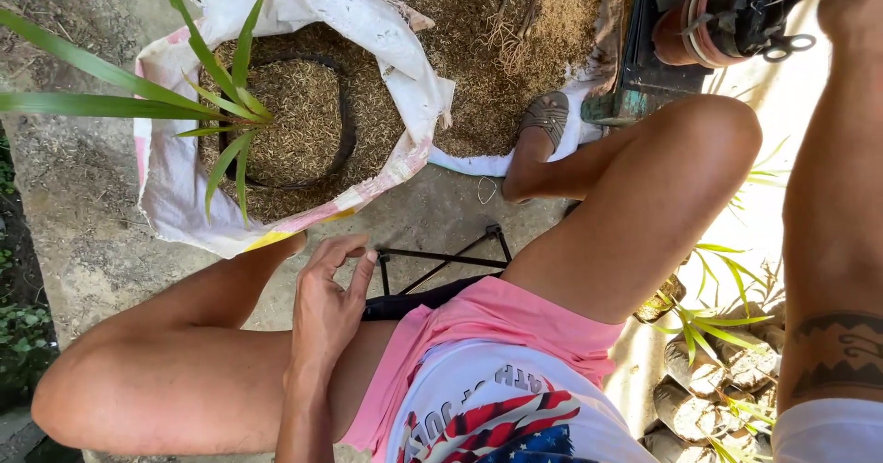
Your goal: A person is planting a small green plant into a white bag filled with soil, using their hands to firm the substrate around the roots.
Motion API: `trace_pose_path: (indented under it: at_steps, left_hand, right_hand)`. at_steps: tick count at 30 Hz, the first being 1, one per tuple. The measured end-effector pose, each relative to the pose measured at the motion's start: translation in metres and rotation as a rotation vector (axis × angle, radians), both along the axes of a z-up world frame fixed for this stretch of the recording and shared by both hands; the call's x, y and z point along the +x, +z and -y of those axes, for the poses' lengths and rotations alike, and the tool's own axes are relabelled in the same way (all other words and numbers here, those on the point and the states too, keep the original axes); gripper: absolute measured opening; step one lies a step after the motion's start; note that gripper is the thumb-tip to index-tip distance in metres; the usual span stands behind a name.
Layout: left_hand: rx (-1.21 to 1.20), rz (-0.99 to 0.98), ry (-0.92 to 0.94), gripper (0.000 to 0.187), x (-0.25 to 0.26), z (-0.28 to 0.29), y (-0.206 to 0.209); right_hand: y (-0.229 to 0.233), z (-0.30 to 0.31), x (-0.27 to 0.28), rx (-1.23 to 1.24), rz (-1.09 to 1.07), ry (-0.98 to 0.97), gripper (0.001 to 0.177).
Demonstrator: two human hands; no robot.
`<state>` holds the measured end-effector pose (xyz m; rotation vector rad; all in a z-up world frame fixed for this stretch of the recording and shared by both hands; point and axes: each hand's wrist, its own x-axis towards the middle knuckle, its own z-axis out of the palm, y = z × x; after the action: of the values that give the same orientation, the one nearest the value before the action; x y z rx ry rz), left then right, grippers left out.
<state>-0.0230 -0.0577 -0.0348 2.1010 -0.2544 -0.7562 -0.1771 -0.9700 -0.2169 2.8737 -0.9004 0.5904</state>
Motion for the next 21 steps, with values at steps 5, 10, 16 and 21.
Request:
trace_pose_path:
  at_steps: [5,10,16,21]
  left_hand:
    - [-0.001,-0.008,-0.007,0.034,-0.002,0.003,-0.002]
    - [-0.017,-0.005,-0.004,0.033,-0.004,-0.002,-0.004]
    - [-0.024,-0.012,-0.004,0.032,-0.005,-0.006,0.0]
    - [-0.08,0.092,-0.002,0.031,-0.008,-0.011,0.001]
  right_hand:
    - [0.07,-0.16,0.063,0.322,-0.14,-0.26,0.009]
    - [0.035,-0.139,0.06,0.433,-0.273,-0.385,0.033]
    - [0.065,-0.164,0.054,0.525,-0.095,-0.196,0.059]
    - [0.084,-0.184,0.053,0.504,-0.064,-0.294,0.062]
